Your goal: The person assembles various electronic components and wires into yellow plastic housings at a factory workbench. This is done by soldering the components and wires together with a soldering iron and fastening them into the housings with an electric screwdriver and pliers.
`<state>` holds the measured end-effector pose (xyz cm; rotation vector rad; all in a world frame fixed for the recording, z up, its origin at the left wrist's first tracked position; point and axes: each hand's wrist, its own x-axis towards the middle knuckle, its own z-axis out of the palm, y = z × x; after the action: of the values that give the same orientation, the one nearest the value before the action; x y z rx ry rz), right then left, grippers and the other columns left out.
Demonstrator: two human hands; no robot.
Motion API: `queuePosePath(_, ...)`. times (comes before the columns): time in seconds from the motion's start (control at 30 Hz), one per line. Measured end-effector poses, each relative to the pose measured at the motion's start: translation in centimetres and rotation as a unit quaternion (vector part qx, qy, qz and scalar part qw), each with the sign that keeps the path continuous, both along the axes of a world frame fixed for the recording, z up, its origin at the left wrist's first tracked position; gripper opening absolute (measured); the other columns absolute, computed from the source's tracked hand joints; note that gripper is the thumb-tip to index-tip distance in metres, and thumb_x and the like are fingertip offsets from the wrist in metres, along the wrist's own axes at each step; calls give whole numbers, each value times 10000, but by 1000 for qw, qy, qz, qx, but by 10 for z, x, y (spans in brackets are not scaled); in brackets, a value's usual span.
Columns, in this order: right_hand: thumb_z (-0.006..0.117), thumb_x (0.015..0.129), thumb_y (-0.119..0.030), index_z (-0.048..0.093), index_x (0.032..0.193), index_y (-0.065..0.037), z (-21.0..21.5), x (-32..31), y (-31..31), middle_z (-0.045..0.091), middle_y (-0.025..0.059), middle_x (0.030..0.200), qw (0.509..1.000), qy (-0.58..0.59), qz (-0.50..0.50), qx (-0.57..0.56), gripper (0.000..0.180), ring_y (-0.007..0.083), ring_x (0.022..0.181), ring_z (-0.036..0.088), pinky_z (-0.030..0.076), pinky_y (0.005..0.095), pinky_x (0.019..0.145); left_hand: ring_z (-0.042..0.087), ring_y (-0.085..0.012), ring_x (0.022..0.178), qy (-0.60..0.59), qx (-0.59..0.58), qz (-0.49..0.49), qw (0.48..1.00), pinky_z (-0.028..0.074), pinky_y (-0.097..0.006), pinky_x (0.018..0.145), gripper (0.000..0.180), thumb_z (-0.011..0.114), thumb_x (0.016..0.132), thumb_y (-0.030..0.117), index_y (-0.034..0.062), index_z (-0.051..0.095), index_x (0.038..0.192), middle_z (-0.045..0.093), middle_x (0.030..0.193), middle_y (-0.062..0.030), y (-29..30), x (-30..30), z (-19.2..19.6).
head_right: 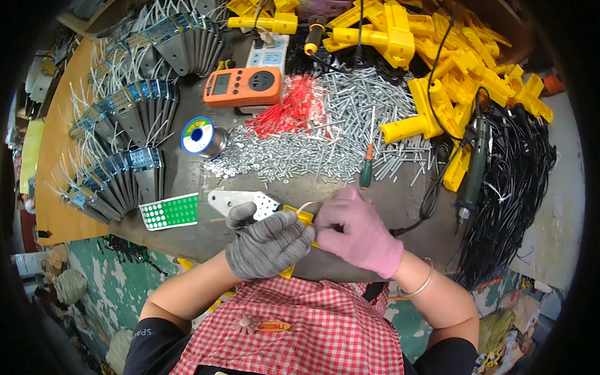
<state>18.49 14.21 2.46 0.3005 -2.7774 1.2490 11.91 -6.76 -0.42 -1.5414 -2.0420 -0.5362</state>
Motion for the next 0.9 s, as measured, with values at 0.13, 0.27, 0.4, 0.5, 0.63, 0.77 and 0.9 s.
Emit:
queuePosePath(0.13,649,733,-217,630,730,-187,8,1,4,548,-25,846,977,104,36,181,35,223,920,479,301,481,864,591,-261,946,-247,0,52,968,345,-551,938,126,719,779,261,197,703,885,644,802,19,10,-6,15)
queuePosePath(0.27,657,721,-203,610,714,-193,6,7,-2,536,-29,877,921,262,4,289,48,233,929,445,296,471,855,565,-318,883,-387,-26,9,922,442,-445,814,110,737,773,253,174,685,830,632,773,-18,9,-16,15)
queuePosePath(0.4,685,706,-132,610,720,-111,3,-6,7,574,21,794,997,-65,17,-34,79,257,827,549,390,375,835,600,-260,943,-223,-11,8,975,359,-538,950,163,720,710,285,191,668,832,637,801,3,11,-3,11)
queuePosePath(0.5,714,706,-164,630,816,-120,32,-7,-1,573,5,773,970,-235,-36,-54,145,217,803,591,389,391,844,606,-236,990,-214,29,29,976,321,-554,987,171,715,719,282,184,664,849,658,915,-7,7,-8,0)
queuePosePath(0.63,757,692,-266,645,877,-189,20,6,6,535,-68,836,908,227,88,341,229,168,870,557,303,485,860,599,-255,990,-314,29,0,949,338,-532,983,194,752,731,267,164,694,885,653,894,-8,8,-10,-5)
queuePosePath(0.77,736,686,-210,638,894,-160,21,4,-2,549,-22,912,949,173,18,263,235,230,916,539,307,466,895,594,-279,1008,-292,10,-9,956,341,-534,968,224,758,725,273,168,712,917,661,914,-15,4,-10,16)
queuePosePath(0.9,701,704,-142,618,864,-119,40,1,1,564,58,984,992,108,-25,58,182,295,924,534,395,424,849,598,-304,976,-172,67,97,978,394,-483,958,208,802,736,219,146,724,914,687,973,-36,3,-34,32)
